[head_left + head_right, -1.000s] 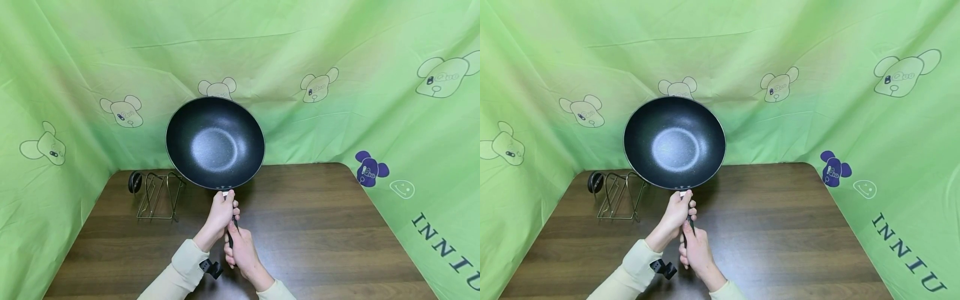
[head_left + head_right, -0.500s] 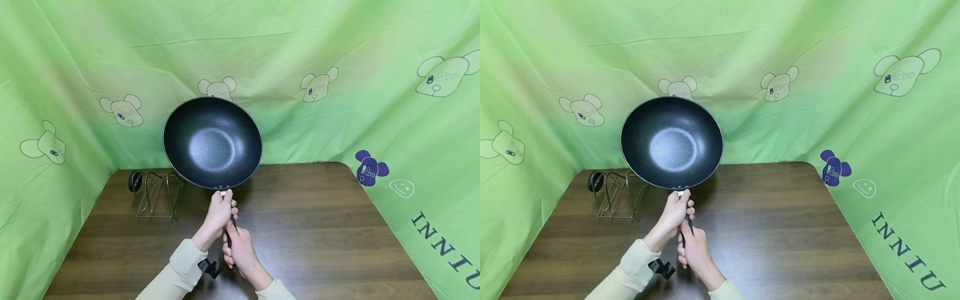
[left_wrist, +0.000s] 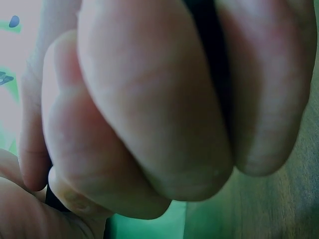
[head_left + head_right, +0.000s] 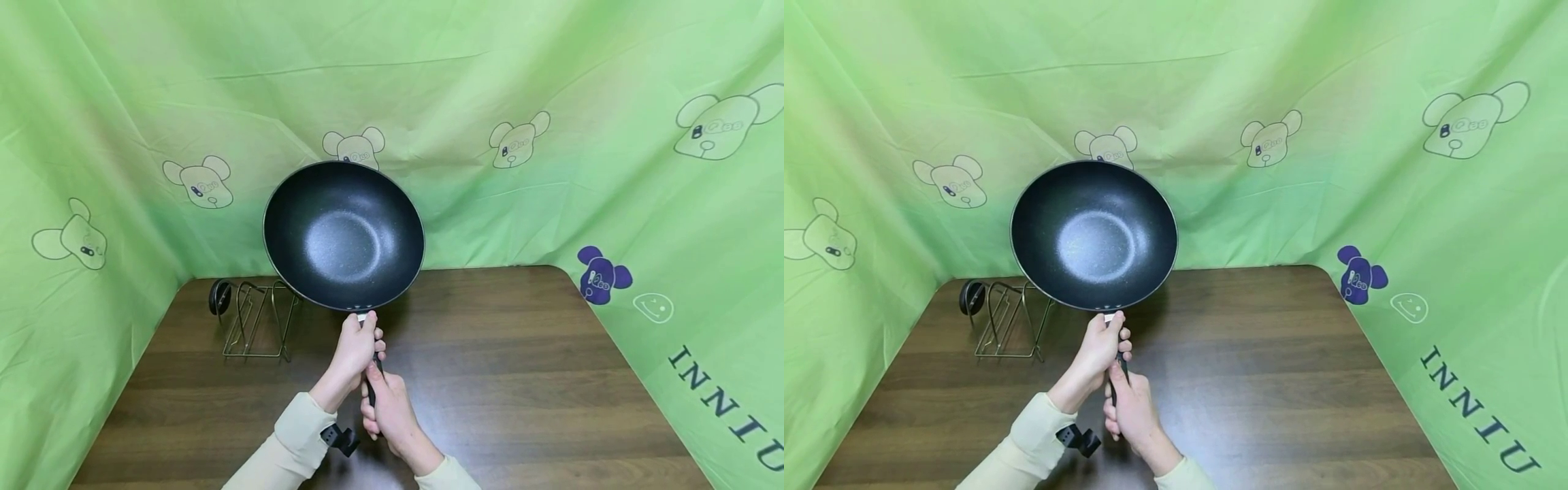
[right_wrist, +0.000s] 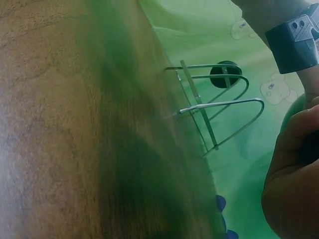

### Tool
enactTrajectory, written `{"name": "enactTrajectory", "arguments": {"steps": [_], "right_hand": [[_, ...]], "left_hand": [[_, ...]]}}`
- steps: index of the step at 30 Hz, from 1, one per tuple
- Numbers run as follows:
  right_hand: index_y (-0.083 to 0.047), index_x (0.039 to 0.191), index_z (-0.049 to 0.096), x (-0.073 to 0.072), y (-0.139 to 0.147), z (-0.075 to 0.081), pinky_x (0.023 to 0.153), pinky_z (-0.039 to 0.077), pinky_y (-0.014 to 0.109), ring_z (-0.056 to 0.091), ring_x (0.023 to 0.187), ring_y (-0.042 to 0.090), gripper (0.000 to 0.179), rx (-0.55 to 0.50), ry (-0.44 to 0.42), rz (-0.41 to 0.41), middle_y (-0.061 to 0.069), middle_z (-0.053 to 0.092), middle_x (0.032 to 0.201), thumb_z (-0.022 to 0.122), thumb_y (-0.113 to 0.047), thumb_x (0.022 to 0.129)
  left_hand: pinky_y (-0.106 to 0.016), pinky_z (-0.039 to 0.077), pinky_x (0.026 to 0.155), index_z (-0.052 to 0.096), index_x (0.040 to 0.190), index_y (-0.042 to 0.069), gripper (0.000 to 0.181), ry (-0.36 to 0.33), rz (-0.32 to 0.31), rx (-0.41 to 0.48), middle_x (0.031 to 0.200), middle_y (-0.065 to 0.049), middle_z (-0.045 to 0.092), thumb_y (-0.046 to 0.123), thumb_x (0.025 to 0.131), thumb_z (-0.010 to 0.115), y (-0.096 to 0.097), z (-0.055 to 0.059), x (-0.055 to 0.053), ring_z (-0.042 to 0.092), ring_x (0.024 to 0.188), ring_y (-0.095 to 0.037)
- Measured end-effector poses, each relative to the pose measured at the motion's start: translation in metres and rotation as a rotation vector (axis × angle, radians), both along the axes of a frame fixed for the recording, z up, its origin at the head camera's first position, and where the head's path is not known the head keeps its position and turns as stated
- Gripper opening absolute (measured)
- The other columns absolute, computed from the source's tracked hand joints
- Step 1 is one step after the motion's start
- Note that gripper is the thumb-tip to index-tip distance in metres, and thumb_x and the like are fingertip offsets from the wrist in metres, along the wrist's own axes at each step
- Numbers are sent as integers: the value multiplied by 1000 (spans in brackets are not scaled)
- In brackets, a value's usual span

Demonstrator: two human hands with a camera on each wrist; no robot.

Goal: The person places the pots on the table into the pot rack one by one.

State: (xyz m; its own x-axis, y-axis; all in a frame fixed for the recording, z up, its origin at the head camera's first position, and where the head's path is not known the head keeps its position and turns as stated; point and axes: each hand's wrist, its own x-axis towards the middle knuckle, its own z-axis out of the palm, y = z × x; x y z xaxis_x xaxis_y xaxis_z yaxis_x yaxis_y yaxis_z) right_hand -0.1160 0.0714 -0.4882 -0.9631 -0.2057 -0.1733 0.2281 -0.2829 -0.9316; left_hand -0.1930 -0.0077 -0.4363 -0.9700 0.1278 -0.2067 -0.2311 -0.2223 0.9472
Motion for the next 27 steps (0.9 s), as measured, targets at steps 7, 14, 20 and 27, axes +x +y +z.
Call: {"name": "enactTrajectory", "arguments": {"steps": [7, 14, 20, 27], "right_hand": [[-8, 73, 43, -1, -2, -2, 30, 30, 21, 34, 31, 6, 57, -4, -6, 2, -7, 33, 42, 44, -56, 104], [-8, 71, 43, -1, -4, -2, 30, 31, 21, 34, 31, 6, 57, -1, -7, 4, -7, 33, 42, 44, -55, 104], [-9, 72, 43, -1, -6, -1, 30, 31, 21, 34, 31, 6, 56, -11, -6, 5, -7, 33, 42, 44, -54, 105], [-8, 71, 43, -1, -8, 1, 30, 31, 20, 34, 31, 6, 58, -21, -8, 18, -7, 33, 43, 44, -55, 104]], "left_hand": [[-19, 42, 48, 34, 105, 6, 14, -2, 0, -16, 74, -2, 41, 18, 111, 37, -2, 2, 1, 42, 53, -9], [-19, 42, 47, 33, 104, 6, 14, -6, 5, -26, 74, -2, 41, 18, 111, 37, -4, 3, 2, 42, 52, -9], [-19, 42, 47, 34, 105, 6, 14, -5, 6, -28, 74, -2, 41, 18, 111, 37, -6, 2, 2, 42, 52, -9], [-19, 43, 48, 34, 104, 6, 14, 4, 9, -50, 76, -2, 41, 18, 111, 36, -8, 2, 2, 42, 53, -9]]}}
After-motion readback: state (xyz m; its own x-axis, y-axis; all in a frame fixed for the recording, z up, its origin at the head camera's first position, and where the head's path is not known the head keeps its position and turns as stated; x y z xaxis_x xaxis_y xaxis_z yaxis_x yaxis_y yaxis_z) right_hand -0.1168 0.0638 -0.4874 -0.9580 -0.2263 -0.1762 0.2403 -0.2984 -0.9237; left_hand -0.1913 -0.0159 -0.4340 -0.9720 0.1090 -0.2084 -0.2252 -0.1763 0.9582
